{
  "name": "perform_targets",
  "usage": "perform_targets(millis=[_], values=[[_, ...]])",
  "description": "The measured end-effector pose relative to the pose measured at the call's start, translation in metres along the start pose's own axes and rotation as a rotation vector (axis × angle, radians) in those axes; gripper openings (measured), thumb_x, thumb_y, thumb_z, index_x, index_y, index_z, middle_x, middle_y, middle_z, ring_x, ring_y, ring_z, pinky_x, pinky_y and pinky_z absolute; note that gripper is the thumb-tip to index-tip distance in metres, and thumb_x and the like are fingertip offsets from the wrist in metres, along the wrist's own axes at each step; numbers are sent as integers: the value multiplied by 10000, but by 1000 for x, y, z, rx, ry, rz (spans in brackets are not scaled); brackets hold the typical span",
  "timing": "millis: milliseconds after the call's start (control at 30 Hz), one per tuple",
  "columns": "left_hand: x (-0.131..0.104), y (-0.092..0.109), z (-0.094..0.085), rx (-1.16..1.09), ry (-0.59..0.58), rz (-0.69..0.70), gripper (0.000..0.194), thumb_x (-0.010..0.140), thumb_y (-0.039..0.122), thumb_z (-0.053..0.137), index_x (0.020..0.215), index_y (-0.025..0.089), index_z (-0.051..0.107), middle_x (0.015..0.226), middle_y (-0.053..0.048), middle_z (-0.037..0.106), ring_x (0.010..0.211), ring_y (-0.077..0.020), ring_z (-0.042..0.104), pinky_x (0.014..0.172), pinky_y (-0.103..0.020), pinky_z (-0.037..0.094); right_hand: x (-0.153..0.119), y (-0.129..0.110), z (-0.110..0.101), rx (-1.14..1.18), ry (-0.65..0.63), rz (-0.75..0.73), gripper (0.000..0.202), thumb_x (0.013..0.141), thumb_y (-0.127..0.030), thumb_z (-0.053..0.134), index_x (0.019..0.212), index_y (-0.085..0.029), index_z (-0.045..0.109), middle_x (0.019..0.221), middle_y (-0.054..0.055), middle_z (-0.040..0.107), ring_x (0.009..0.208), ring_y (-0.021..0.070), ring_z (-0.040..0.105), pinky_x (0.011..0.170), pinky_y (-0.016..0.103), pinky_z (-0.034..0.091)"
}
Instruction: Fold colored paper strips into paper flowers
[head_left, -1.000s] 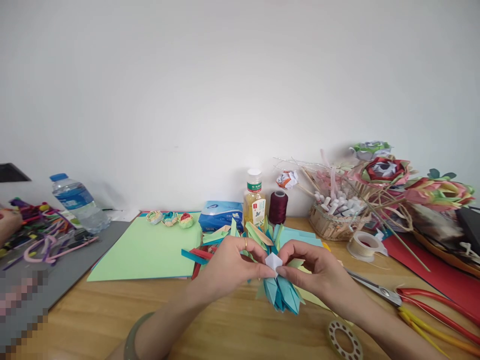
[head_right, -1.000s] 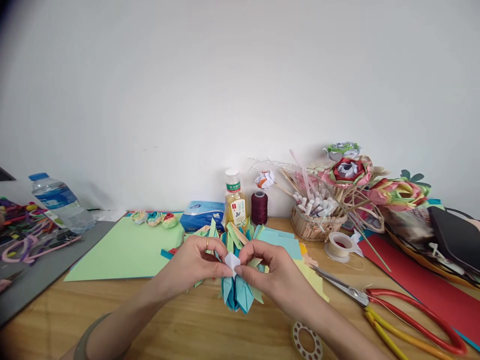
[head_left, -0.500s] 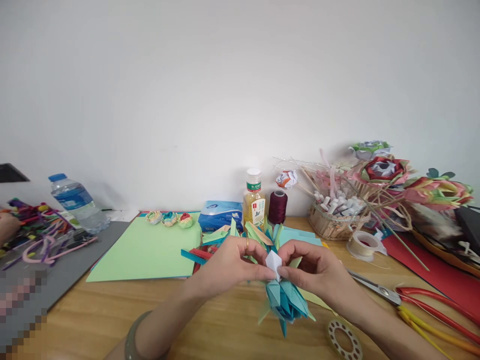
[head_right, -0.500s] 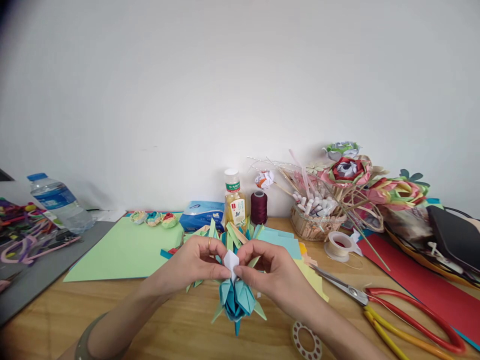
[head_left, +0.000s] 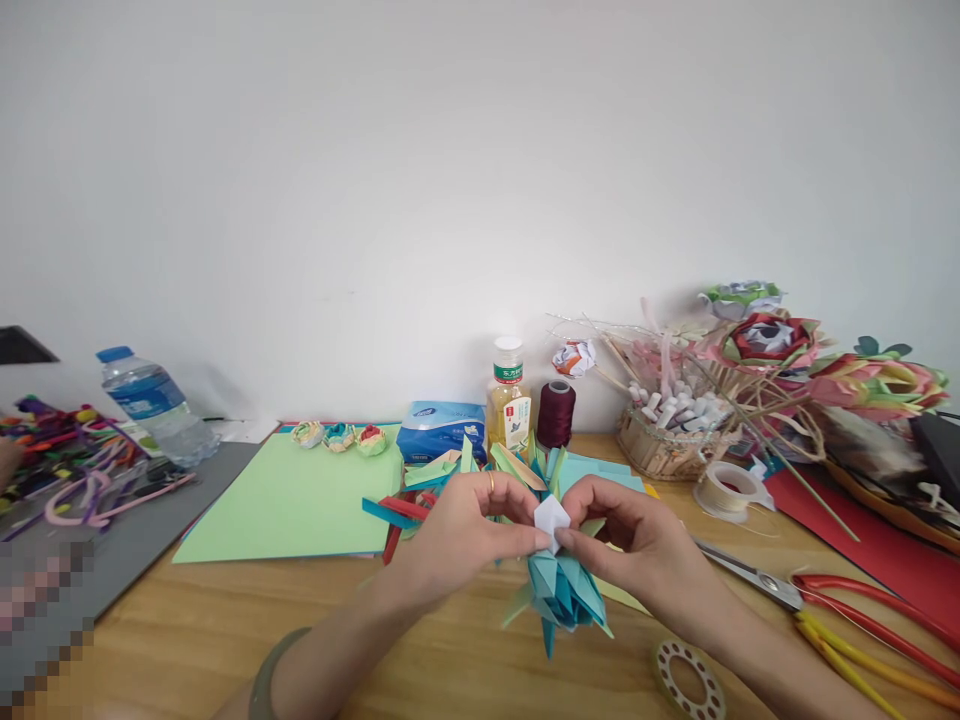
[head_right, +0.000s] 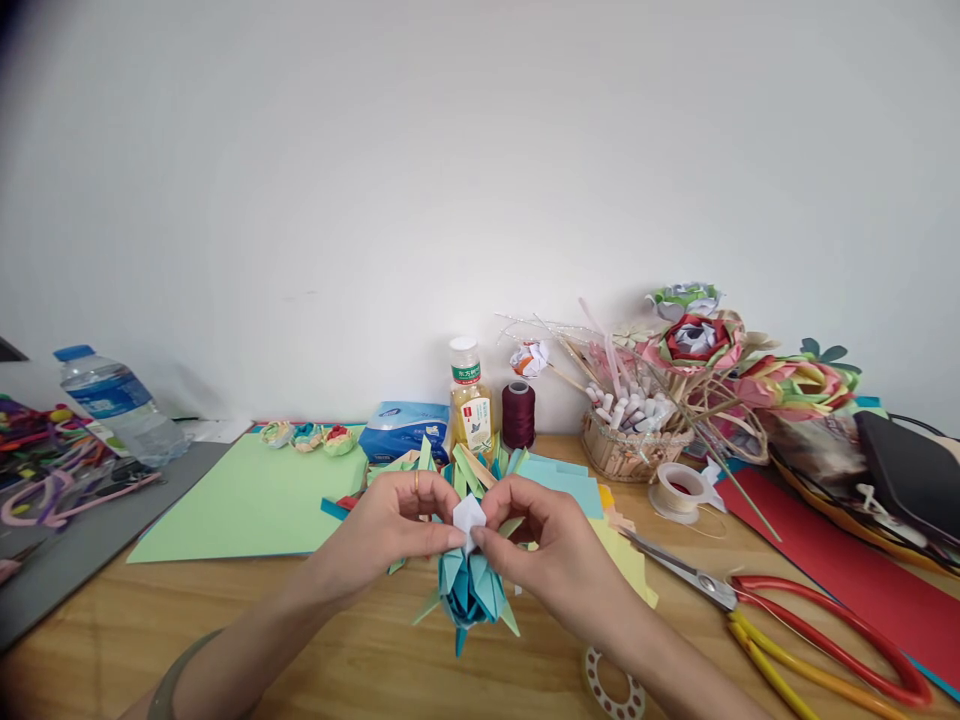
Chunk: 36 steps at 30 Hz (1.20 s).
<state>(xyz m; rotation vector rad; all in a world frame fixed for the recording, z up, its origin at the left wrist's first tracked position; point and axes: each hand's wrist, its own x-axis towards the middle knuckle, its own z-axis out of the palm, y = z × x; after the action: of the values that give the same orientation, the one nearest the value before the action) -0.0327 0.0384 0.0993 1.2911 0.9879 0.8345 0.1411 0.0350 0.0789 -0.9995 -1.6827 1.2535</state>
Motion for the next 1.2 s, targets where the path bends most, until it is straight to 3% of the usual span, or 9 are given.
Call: perform_targets(millis=[200,533,700,900,1033,1100,1200], values=[[-2,0,3,-20,42,2,234,555,247,762,643,131,578,666,-8,603,617,-98,514,591,-233,408,-2,-6,2,-69,46,-21,165,731,-306,634,667,-188,537,624,-20,550,564,104,503,508,211,426],[-4,-7,6,112,128,91,89,620,192,672,619,141,599,627,2,594,600,-102,516,561,-221,409,-5,-8,7,-237,102,-146,121,783,-211,540,665,-196,515,613,-17,592,560,110,559,522,209,467],[-6,-8,10,210,211,165,31,638,144,608,610,152,600,645,11,573,583,-95,528,532,-206,415,-11,-4,6,-504,140,-354,95,810,-156,525,726,-198,539,625,-27,611,558,99,574,530,197,447],[-9,-9,14,406,296,288,117,628,68,542,556,157,568,606,16,561,554,-88,515,491,-187,392,-11,-2,3,-769,178,-591,90,847,-142,492,811,-204,547,637,-11,644,531,106,587,494,208,431],[-10,-12,15,460,323,396,152,613,26,506,565,160,559,591,25,529,553,-84,514,502,-182,400,-9,-1,-1,-887,137,-768,161,864,-92,442,853,-206,556,713,21,695,651,139,658,579,232,487],[-10,-12,13,414,302,390,141,620,35,516,619,165,568,636,23,537,567,-86,522,517,-187,416,-8,0,-4,-923,126,-849,182,861,-72,437,916,-200,553,765,30,716,727,159,679,635,257,516],[-9,-10,7,196,190,293,217,697,126,541,893,200,598,781,1,602,627,-106,561,546,-211,442,-7,1,-9,-964,153,-939,197,862,-61,440,964,-194,544,804,41,731,802,176,690,684,277,542]])
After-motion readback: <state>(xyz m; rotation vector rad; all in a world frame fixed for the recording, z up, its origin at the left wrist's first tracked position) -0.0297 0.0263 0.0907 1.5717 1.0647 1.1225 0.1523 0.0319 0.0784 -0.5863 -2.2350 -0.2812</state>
